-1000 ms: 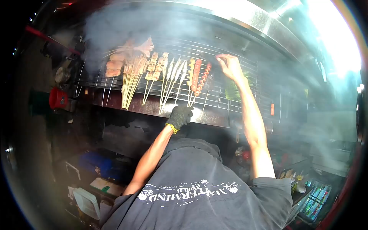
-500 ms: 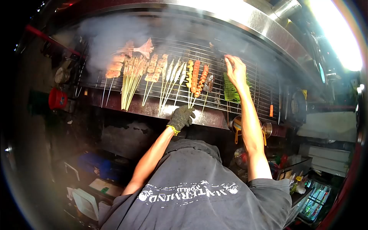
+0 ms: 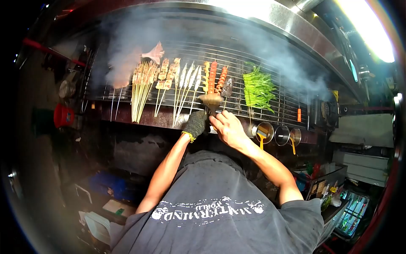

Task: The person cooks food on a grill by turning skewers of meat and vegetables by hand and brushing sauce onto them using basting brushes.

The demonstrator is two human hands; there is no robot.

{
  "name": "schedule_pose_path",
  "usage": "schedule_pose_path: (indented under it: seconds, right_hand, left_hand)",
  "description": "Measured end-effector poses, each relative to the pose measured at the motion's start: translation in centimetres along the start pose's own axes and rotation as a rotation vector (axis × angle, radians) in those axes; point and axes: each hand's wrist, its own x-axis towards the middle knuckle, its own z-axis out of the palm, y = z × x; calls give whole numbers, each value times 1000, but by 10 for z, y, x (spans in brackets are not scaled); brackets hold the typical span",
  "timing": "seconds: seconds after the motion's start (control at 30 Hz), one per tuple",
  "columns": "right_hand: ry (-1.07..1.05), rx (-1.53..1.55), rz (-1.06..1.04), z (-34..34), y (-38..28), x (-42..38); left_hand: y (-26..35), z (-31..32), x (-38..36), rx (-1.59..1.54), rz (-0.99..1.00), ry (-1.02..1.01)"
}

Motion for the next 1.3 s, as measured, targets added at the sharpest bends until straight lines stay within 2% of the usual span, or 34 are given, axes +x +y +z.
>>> schedule_pose_path:
  seconds: [0.03, 0.07, 0.1, 0.13, 0.17, 0.23, 0.27, 0.33, 0.37, 0.4, 0.43, 0.47, 0.53, 0.57, 0.6, 0.7, 0.73, 0.8, 0.83, 0.9, 0.93, 0.97, 1.07, 1.13, 1.17, 1.2, 1.3]
  right_hand:
    - [-4, 49, 41, -11, -3, 3]
    - [32, 66, 93, -19, -3, 7]
    - [99, 38, 125, -19, 1, 12]
    - [166, 7, 157, -19, 8, 18]
    - [271, -53, 181, -9, 18, 24]
    - [208, -168, 222, 15, 39, 24]
    - [157, -231, 211, 25, 45, 22]
    - [206, -138, 185, 14, 37, 30]
    - [238, -27, 189, 7, 37, 36]
    - [266, 83, 197, 0, 40, 40]
    - [342, 104, 242, -4, 49, 52]
    - [513, 174, 196, -5, 62, 68]
    - [564, 241, 240, -1, 95, 94]
    - [447, 227, 327, -8, 103, 103]
    - [452, 313, 307, -5, 116, 113]
    - [250, 256, 280, -3, 141, 131]
    - [242, 259, 272, -2, 145, 132]
    - [150, 237, 268, 0, 151, 134]
    - [133, 218, 281, -3, 149, 135]
    - [107, 217, 258, -5, 145, 136]
    - [100, 216, 253, -6, 144, 136]
    - [98, 217, 250, -6, 142, 138]
    - [86, 192, 226, -4, 144, 140]
    - [82, 186, 163, -5, 143, 141]
    - [77, 198, 157, -5, 143, 142]
    - [80, 196, 160, -5, 142, 142]
    - [143, 182, 80, -4, 139, 140]
  left_hand:
    - [-5, 2, -1, 178, 81, 67]
    - [-6, 7, -4, 177, 84, 58]
    - [13, -7, 2, -206, -224, -37]
    - [14, -5, 2, -364, -341, -63]
    - [10, 1, 1, -480, -345, -75]
    - [7, 8, 0, -527, -299, -114]
    - [9, 6, 1, -412, -293, -164]
    - [12, -3, 1, -86, 26, -126]
    - [5, 1, -1, 82, 191, -42]
    - [12, -2, -2, 77, 190, -45]
    - [24, -7, -2, -476, -261, -86]
    - [34, -11, -2, -1019, -719, -124]
    - [40, -11, -2, -1054, -746, -70]
    - [40, -12, -3, -1034, -762, -71]
    - [40, -14, -2, -1016, -777, -68]
    - [39, -18, -3, -917, -758, -80]
    - [37, -19, -4, -871, -752, -81]
    - [23, -12, -7, -937, -804, -78]
    - [16, -5, -9, -627, -561, -48]
    - [7, 2, -12, -403, -479, -67]
    - [3, 5, -14, -403, -484, -62]
    - [-1, 7, -14, -314, -380, -35]
    - [-12, 16, -12, -184, -285, -15]
    - [-17, 16, -10, 207, 30, 68]
    - [-17, 17, -9, 208, 35, 68]
    - [-19, 21, -8, 72, -81, 69]
    - [-18, 23, -13, -183, -244, 77]
